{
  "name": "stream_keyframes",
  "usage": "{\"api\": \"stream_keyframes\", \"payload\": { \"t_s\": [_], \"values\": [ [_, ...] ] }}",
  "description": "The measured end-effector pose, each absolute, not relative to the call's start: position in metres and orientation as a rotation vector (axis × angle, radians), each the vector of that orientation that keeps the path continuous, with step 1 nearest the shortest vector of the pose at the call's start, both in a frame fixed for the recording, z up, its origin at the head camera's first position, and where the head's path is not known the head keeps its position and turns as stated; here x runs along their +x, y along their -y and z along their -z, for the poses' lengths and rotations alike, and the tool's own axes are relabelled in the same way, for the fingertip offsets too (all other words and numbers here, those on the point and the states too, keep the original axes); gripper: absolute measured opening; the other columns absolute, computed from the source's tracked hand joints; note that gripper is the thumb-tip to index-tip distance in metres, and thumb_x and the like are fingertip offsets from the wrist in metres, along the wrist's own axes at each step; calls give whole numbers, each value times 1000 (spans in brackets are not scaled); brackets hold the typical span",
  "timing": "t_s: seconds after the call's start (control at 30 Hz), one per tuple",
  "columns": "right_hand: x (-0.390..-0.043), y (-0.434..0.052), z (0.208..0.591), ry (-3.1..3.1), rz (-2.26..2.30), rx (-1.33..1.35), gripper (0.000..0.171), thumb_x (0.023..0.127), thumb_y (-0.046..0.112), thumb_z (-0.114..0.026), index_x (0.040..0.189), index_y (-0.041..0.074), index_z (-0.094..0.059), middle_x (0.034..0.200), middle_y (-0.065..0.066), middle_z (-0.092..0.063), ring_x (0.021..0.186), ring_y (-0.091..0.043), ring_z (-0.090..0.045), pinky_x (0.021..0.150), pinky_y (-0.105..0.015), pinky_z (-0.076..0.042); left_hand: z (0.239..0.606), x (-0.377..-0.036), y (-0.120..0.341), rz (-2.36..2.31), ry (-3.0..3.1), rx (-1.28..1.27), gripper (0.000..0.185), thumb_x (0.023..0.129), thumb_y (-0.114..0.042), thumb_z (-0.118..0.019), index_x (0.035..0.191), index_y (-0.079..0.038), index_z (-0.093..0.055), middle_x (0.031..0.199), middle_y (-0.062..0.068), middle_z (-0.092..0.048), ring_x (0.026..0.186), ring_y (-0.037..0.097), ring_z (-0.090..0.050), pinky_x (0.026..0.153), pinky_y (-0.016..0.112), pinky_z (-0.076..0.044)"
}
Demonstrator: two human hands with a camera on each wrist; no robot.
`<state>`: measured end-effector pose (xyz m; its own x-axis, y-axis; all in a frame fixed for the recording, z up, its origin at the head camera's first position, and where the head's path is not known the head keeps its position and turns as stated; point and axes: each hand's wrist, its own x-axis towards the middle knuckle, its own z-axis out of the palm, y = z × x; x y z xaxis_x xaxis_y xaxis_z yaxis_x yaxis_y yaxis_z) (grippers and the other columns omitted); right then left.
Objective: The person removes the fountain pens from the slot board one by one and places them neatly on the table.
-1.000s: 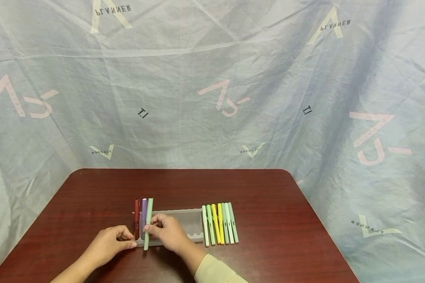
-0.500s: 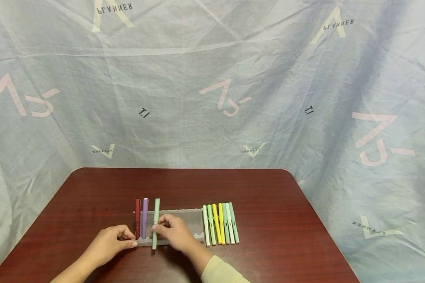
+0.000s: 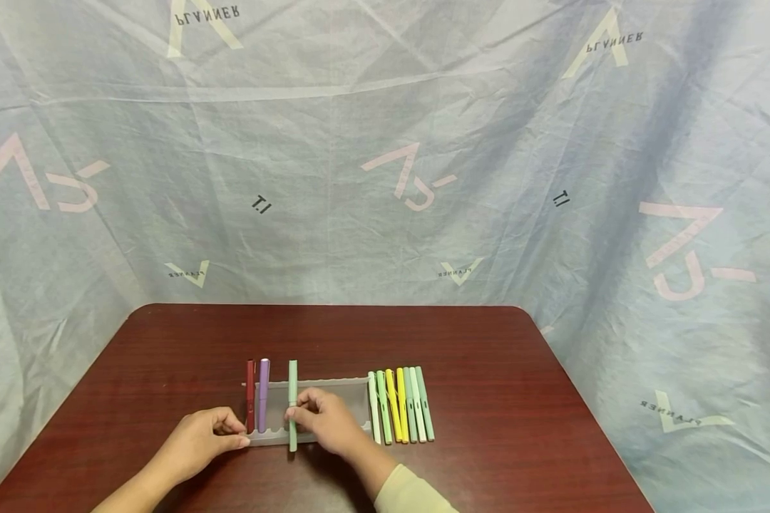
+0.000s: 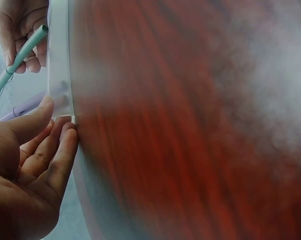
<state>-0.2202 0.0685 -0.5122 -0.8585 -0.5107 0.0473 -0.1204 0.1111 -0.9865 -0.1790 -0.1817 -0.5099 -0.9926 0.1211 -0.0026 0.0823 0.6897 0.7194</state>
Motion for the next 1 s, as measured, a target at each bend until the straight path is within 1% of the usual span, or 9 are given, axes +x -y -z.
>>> {"api": "stream_keyframes", "payload": {
  "t_s": [0.2, 0.43, 0.7, 1.0],
  "values": [
    [-221, -75, 511, -2047, 1837, -596, 16, 97, 12, -62, 100, -3, -61, 101, -27, -69, 99, -42, -67, 81, -29, -57, 509, -179, 181, -1208, -2853, 177, 17, 78, -30, -81, 79, -24, -66, 75, -16, -65, 69, 2, -56, 62, 22, -45],
    [-221, -84, 511, -2062, 1830, -589, 18, 97, 13, -61, 101, -5, -59, 101, -28, -70, 97, -39, -69, 81, -30, -57, 509, -178, 181, -1198, -2862, 169, 17, 78, -29, -81, 78, -24, -65, 74, -16, -65, 69, 2, -55, 63, 21, -45],
    [-221, -94, 509, -2066, 1843, -567, 18, 97, 13, -62, 100, -5, -60, 102, -28, -69, 99, -43, -67, 82, -31, -56, 508, -177, 181, -1198, -2860, 171, 17, 78, -29, -81, 78, -24, -65, 75, -16, -65, 70, 2, -56, 64, 21, -46],
    [-220, -106, 510, -2080, 1851, -526, 19, 97, 13, -60, 100, -6, -59, 102, -28, -69, 97, -40, -68, 82, -32, -57, 510, -177, 180, -1200, -2861, 171, 17, 78, -28, -81, 78, -23, -65, 74, -15, -64, 69, 2, -54, 63, 21, -45]
  ]
}}
